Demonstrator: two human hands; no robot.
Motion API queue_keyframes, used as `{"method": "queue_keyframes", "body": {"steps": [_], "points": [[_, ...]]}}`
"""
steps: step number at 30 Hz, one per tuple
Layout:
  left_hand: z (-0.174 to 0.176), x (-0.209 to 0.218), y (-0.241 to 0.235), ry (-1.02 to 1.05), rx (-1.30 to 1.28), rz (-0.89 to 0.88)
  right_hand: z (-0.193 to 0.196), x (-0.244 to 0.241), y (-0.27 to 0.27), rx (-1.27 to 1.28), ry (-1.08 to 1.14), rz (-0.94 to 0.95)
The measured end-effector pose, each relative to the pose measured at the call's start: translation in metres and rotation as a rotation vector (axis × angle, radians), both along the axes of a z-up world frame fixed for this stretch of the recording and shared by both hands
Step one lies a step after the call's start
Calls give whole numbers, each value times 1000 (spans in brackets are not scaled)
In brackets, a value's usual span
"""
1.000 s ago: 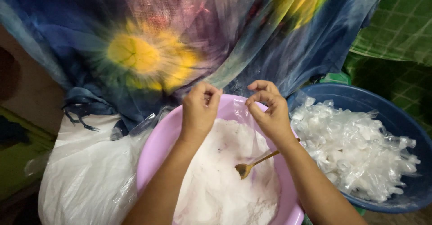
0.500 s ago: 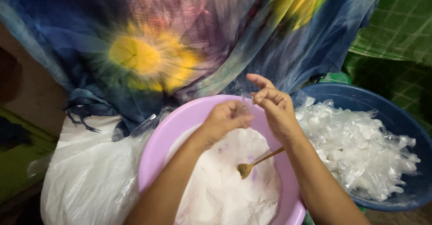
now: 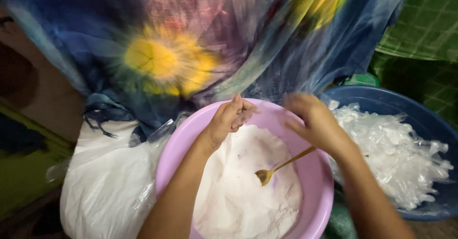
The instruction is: Filling small plastic bags with white powder using a spoon from a large bowl.
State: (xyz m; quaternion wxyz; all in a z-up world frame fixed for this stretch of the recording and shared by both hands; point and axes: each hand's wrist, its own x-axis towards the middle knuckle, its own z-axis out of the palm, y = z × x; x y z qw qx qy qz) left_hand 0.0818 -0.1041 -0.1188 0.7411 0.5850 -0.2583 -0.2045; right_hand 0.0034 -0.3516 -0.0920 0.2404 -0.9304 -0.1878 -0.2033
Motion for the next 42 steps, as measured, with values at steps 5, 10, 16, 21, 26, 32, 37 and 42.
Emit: {"method": "queue_keyframes", "body": {"steps": [5, 10, 16, 21, 26, 32, 37, 42], "points": [[-6, 6, -3, -13, 10, 3, -58, -28, -29, -725, 230, -199], [10, -11, -7, -60, 62, 36, -71, -49, -20, -856, 183, -170], [-4, 0, -4, -188, 130, 97, -56, -57, -21, -755, 57, -105], [-34, 25, -3, -253, 154, 128, -67, -25, -26, -914, -49, -398], [-24, 22, 1, -235, 196, 130, -82, -14, 7, -869, -37, -343], [-27, 21, 4, -201, 198, 113, -7, -28, 9, -407, 540, -252], [-5, 7, 2, -144, 310, 151, 28, -47, -48, -347, 492, -164], [1, 1, 0, -144, 342, 145, 74, -62, -96, -436, 309, -268]]}}
